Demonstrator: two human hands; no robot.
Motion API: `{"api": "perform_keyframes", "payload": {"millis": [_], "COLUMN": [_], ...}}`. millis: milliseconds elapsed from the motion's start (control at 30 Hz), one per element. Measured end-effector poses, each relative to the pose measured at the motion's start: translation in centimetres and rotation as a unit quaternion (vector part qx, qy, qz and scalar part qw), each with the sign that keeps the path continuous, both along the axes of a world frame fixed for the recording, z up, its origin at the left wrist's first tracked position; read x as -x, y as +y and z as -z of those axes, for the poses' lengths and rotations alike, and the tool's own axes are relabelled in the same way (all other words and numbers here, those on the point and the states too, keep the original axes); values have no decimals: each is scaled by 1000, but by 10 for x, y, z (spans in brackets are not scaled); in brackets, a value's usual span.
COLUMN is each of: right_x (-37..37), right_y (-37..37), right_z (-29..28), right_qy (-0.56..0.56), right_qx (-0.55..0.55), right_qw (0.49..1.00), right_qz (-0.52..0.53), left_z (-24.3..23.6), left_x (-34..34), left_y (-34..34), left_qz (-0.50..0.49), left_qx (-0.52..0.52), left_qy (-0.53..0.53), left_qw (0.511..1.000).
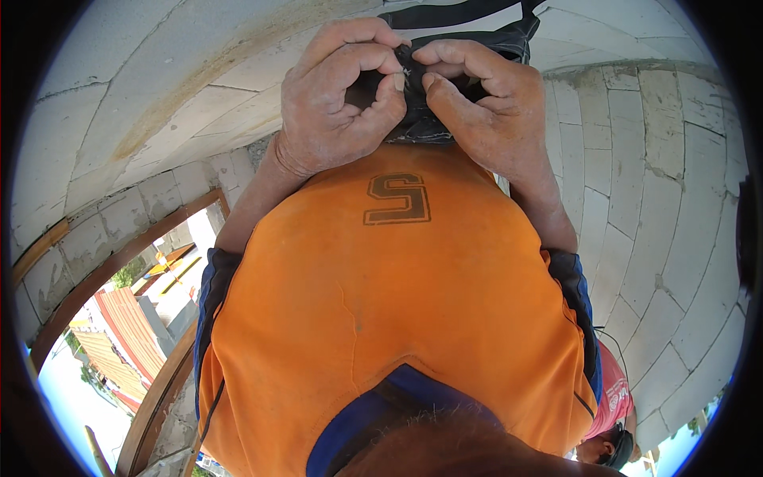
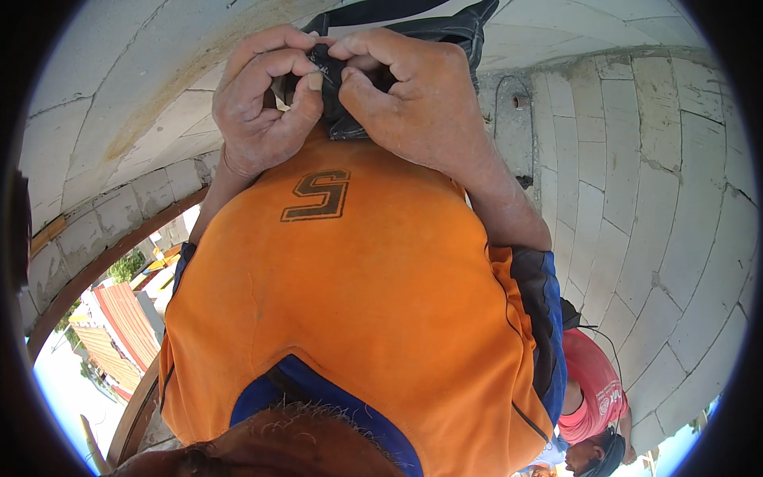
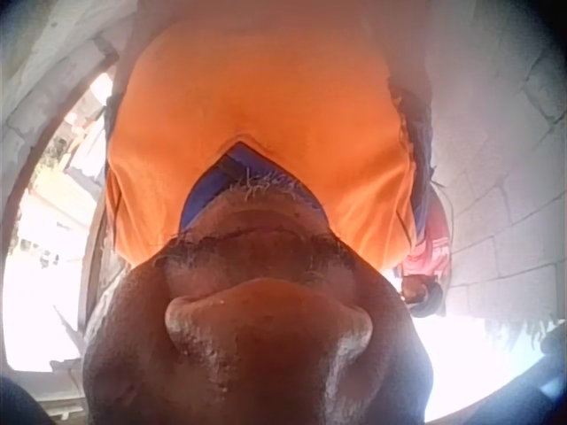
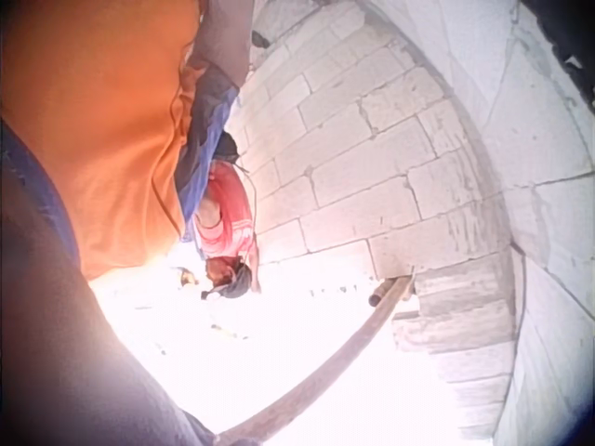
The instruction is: The person repairs a black bag by attaching a small black plastic clip and thread to a strap by hand.
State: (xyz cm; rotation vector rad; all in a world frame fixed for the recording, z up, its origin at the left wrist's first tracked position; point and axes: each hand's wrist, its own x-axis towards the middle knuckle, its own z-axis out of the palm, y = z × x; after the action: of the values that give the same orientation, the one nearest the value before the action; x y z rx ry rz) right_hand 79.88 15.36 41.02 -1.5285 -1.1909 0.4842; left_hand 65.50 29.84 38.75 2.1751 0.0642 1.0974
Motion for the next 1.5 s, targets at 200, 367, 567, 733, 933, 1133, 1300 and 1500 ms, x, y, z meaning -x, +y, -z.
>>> {"api": "perform_keyframes", "payload": {"millis": [200,367,567,733,933,1133,1300,1500], "right_x": [-2,-1,7,-1,-6,-1,-3,3], "right_y": [3,3,3,4,0,-2,-4,-6], "right_z": [7,4,6,4,1,0,2,-2], "right_qy": [5,8,64,23,31,187,109,121], "right_qx": [-57,-40,-38,-51,10,-9,-11,12], "right_qw": [998,999,996,998,999,982,994,992], "right_qz": [4,13,50,39,11,33,13,27], "left_z": [5,7,10,8,8,6,7,7], "left_x": [-2,-3,-6,-8,-11,-12,-12,-12], "left_y": [-1,2,4,5,6,3,3,4], "left_qz": [10,20,21,12,22,31,32,43], "left_qx": [35,40,30,24,-1,12,0,-4], "left_qy": [-6,-11,-28,-20,-24,-29,-32,-32], "left_qw": [999,999,999,999,999,999,999,999]}}
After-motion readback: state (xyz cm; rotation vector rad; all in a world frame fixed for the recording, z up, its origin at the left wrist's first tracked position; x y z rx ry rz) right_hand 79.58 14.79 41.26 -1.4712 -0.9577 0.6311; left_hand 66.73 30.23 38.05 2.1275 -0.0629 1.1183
